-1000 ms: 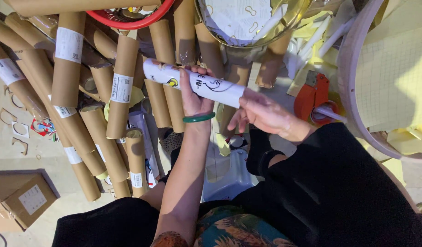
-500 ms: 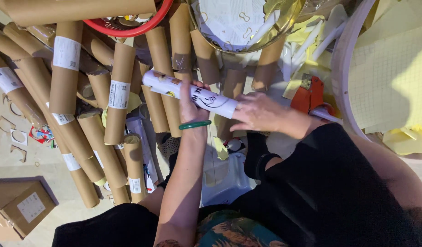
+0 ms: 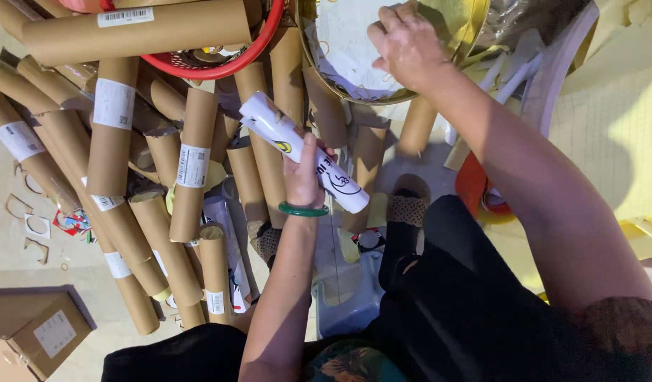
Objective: Packing drawings or prints into cardboard shipping tubes and sealing them with tape.
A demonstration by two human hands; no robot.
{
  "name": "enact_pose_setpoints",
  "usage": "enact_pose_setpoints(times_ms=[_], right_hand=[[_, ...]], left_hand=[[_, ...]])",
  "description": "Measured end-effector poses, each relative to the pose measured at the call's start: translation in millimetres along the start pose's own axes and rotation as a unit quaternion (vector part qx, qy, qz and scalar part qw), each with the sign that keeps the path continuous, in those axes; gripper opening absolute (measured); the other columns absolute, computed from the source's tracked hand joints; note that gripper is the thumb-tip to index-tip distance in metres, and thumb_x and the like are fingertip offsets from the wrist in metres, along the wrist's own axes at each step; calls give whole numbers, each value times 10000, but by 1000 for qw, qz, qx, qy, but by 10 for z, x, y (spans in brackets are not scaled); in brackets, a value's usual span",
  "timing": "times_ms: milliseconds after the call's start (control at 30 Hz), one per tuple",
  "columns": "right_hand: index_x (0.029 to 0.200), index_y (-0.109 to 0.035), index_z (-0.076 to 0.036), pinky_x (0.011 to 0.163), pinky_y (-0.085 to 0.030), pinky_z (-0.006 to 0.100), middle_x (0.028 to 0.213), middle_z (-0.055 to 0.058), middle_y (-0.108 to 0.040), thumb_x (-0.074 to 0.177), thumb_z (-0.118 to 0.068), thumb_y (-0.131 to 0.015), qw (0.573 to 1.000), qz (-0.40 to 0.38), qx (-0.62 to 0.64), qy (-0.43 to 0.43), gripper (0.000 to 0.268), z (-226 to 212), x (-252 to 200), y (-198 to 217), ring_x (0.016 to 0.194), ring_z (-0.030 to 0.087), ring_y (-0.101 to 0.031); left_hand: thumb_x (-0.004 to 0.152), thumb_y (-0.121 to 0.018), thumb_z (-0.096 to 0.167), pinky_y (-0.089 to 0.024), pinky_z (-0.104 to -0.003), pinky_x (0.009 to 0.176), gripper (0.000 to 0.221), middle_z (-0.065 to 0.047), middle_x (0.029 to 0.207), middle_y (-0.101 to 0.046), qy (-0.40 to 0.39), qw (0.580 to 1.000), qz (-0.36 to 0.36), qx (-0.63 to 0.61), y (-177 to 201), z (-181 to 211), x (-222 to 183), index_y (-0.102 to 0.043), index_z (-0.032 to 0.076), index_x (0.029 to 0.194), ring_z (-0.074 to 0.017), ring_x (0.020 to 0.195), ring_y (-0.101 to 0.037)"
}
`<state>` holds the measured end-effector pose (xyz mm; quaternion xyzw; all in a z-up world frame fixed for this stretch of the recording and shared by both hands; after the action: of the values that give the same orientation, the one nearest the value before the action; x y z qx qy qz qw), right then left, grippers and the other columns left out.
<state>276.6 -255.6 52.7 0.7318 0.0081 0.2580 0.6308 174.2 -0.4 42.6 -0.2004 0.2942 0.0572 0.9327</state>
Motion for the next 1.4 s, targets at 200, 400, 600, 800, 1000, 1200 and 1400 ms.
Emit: enact_pose_setpoints(times_ms=[200,400,600,800,1000,1200,1400], right_hand=[[1139,-801,-118,943,-541,466,1137,115,-735,1012,-144,-745,953,-84,239,-166,141,198,-54,64,1039,329,-684],[954,-704,-1,844,-529,432,1123,129,-672,970,-73,-779,936,141,306,-101,105,72,5,858,985,335,-670],[942,-723,-10,619,-387,250,797,22,-616,1034,-113,-758,785,-3,545,-295,143,-211,-338,745,714,66,-517],[1057,-755,-16,602,-449,233,821,31,-725,992,-112,-710,771,-14,539,-340,124,-697,-548,1227,691,54,-590],[1143,-735,-16,876,-575,362,1163,127,-716,961,-52,-689,868,36,454,-198,192,-906,-721,1652,1028,277,-718],[1131,-729,-33,847,-585,366,1157,108,-718,954,-37,-692,880,-28,413,-233,180,-395,-1064,1874,973,276,-725],[1272,-704,-198,1094,-453,436,1298,40,-712,833,-350,-663,956,-42,-109,-268,467,1333,-2849,1376,1178,276,-640]], left_hand=[[1002,-672,283,-601,-383,643,323,-83,885,-631,-16,1000,-24,-3,-92,32,-16,-494,72,1171,-210,729,-679],[1035,-526,414,-620,-401,660,381,-130,936,-643,-16,999,-45,-22,-342,208,-100,-466,84,1215,-237,736,-702],[1069,-549,346,-521,-346,967,450,-73,1252,-613,-87,992,-89,-20,-596,198,-66,-447,66,1407,-173,1083,-612],[1082,-606,298,-484,-318,1023,480,-108,1274,-625,-163,978,-48,121,-681,-110,-32,-470,-11,1422,-166,1138,-589],[1036,-616,327,-487,-312,967,627,-99,1235,-614,-130,984,-35,117,-849,-284,-248,-372,4,1514,-181,1095,-584],[976,-674,299,-509,-332,947,645,-125,1233,-629,-85,965,-102,225,-1370,-422,-448,-394,-4,1472,-196,1099,-602],[1002,-690,270,-509,-334,1000,592,-134,1247,-656,-113,928,-213,283,-1662,-581,-575,-459,-24,1462,-203,1133,-620]])
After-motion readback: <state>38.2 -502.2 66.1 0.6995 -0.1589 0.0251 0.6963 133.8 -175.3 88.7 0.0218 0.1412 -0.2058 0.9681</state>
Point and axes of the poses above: each hand's wrist, its own x-axis towards the middle knuckle, its own y-axis out of the back of the hand, z = x × y, the point moved 6 cm from there along x, towards the middle knuckle
